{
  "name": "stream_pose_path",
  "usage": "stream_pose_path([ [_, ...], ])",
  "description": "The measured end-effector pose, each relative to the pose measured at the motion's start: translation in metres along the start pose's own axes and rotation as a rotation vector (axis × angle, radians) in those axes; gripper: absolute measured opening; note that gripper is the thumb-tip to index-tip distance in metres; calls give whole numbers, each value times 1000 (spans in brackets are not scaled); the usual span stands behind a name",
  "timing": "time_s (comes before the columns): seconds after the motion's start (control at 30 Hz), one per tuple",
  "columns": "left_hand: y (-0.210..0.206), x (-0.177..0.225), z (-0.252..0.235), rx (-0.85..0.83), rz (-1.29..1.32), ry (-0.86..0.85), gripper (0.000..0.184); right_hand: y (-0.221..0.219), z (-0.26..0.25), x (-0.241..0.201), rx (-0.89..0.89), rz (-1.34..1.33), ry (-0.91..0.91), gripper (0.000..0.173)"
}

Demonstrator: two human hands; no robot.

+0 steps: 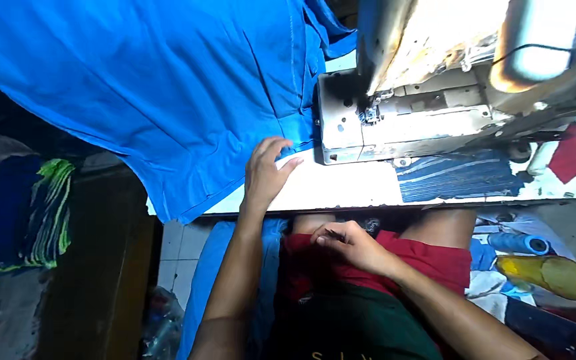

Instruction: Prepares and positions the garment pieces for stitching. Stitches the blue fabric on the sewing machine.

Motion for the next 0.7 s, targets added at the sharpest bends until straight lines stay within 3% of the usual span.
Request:
stream_pose_path([
  [0.03, -9, -11, -16, -21, -83, 9, 47, -1, 2, -1, -4, 26, 22, 25],
  [0.2, -5, -31, -45, -39, -77, 119, 30, 6, 19, 5, 5, 32, -9, 23],
  [0.37, 35, 2, -23, -11, 162, 140, 9, 10, 8, -6, 50, 36, 29, 26],
  [0.47, 61, 27, -9, 50, 244, 44, 23, 14, -10, -28, 184, 8, 79, 24],
  [0.6, 101, 52, -21, 101, 227, -53, 16, 19, -40, -64, 473, -89, 97, 18],
  [0.7, 116, 54, -47, 60, 162, -44, 14, 14, -65, -91, 638, -179, 204, 31],
])
Point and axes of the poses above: each hand's wrist, its own z-axis away from the middle knuckle, its own y-axis out of the back of the hand, x = y × z, the point moved 4 cm from there along -z, towards the middle knuckle, and after that the axes turned 14 degrees about -y, right-handed, at the moved point
